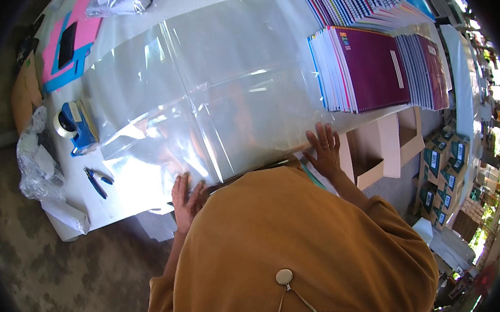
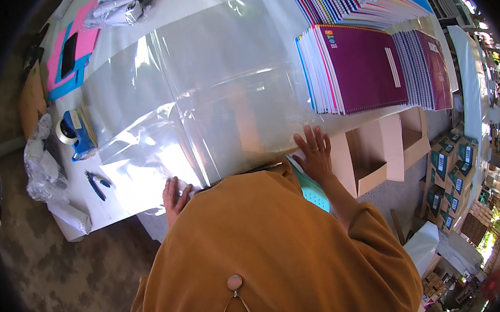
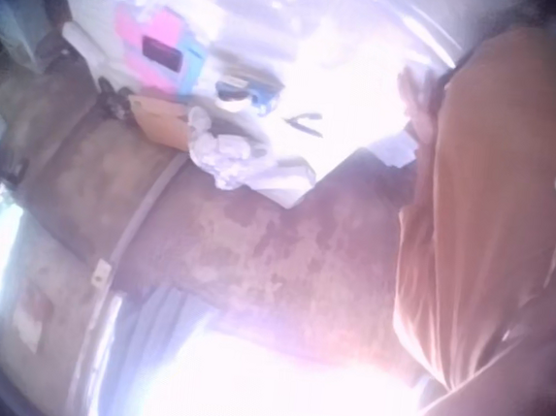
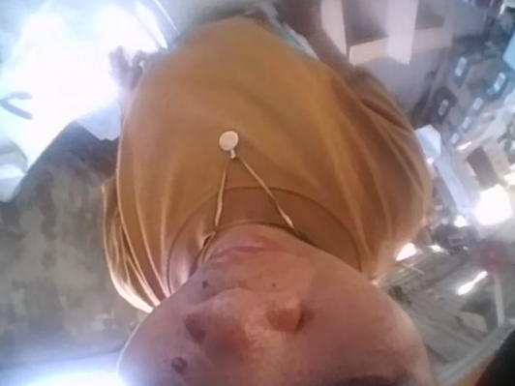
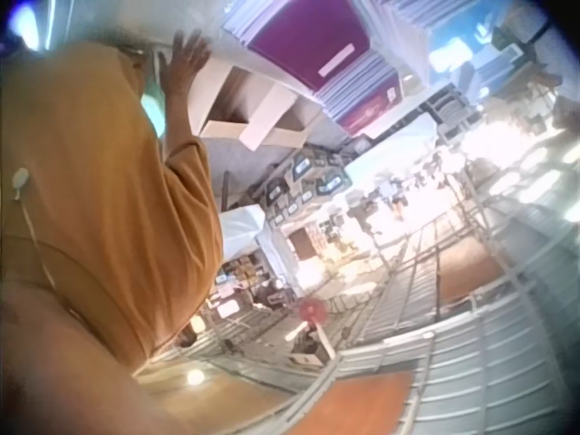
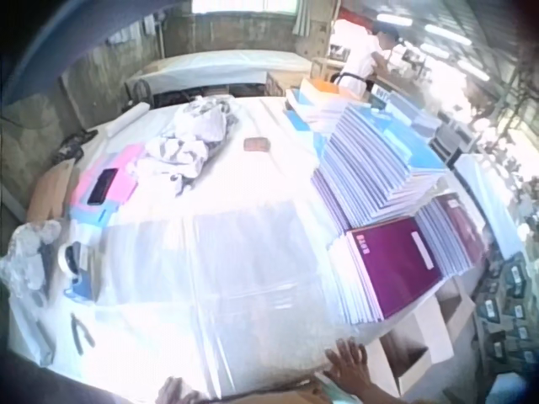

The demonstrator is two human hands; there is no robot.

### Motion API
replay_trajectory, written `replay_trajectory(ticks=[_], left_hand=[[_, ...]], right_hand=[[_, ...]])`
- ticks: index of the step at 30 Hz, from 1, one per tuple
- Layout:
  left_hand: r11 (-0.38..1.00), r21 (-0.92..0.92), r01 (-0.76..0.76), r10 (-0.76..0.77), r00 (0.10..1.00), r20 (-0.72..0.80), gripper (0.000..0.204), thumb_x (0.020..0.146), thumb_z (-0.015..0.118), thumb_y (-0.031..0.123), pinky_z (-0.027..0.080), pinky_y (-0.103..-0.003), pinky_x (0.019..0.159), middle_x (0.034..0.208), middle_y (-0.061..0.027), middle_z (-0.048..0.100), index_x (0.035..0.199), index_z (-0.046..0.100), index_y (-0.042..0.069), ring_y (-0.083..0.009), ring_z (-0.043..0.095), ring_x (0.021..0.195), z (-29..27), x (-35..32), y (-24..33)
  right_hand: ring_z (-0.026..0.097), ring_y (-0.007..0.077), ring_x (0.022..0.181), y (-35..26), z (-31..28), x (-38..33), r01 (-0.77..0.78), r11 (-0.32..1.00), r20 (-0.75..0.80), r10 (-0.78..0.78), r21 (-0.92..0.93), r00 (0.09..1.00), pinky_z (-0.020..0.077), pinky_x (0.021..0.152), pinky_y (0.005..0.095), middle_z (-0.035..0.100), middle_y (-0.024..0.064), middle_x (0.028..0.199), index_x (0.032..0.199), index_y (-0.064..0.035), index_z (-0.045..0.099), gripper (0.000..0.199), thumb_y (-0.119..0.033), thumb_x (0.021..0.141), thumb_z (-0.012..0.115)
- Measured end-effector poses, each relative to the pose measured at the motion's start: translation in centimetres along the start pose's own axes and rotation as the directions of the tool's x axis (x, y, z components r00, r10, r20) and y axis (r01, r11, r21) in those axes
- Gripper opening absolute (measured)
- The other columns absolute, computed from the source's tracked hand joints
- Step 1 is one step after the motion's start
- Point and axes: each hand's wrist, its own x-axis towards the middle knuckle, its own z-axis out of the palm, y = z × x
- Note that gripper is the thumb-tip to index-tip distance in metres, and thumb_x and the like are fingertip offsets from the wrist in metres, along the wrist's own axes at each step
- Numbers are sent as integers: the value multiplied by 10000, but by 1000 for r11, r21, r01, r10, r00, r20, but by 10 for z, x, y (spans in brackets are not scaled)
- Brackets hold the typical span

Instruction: The person places stacks of notebooks into individual plastic sleeves one at a time and then moves them aside.

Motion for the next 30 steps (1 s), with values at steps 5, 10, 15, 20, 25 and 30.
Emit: replay_trajectory(ticks=[5, 10, 15, 20, 25, 30], left_hand=[[986, -85, 142, -142, 990, 11, 373, 787, 577, 76, 333, -455, 978, 1287, -158, 459, 1160, 577, 88, -364, 407, 1203, -12, 4, 2], [984, -53, 171, -176, 976, -124, 406, 834, 565, 226, 311, -461, 978, 1305, -173, 421, 1202, 528, 58, -349, 384, 1211, -35, 56, 25], [984, 177, 4, -23, 994, 105, 561, 877, 488, 402, 100, -517, 1086, 1477, -135, 196, 1381, 354, 193, -354, 128, 1368, -14, 181, 33], [883, 446, 149, -143, 989, -48, 591, 887, 456, 445, 80, -545, 1080, 1491, -79, 185, 1410, 285, 228, -301, 129, 1378, -17, 265, -63], [657, 470, 590, -499, 807, -315, 577, 895, 455, 442, 227, -558, 1019, 1431, -164, 282, 1381, 335, 155, -310, 258, 1322, -58, 337, -122], [912, -406, 54, -187, 937, -296, 579, 906, 512, 362, 322, -336, 1009, 1278, -185, 487, 1324, 376, -14, -291, 454, 1192, -68, 431, -9]], right_hand=[[135, 330, 1368, -7, -14, -5, -131, 982, 136, 149, -135, 979, 100, 1082, 504, 136, 79, 1495, 1386, -177, 324, 621, -75, 801, 504], [317, 293, 1272, -36, -67, 43, -21, 989, -217, 52, 143, 975, 253, 995, 487, 409, 88, 1358, 1258, -97, 499, 468, -87, 791, 498], [231, 336, 1334, -71, -46, 155, 316, 861, -53, -322, 398, 945, 203, 1048, 539, 350, 114, 1402, 1293, -87, 447, 520, -334, 844, 537], [170, 340, 1360, -20, -9, 238, -14, 990, -212, 44, 138, 976, 175, 1065, 536, 248, 123, 1462, 1345, -106, 383, 568, -336, 851, 545], [469, 344, 1185, -12, -103, 272, -78, 683, -200, 320, 727, 926, 409, 935, 413, 460, 221, 1295, 1204, -40, 536, 383, -119, 834, 596], [516, 284, 979, 96, -231, 270, 130, 762, -763, 644, 635, -49, 413, 858, 382, 546, 182, 1058, 1176, 35, 514, 440, -110, 778, 635]])
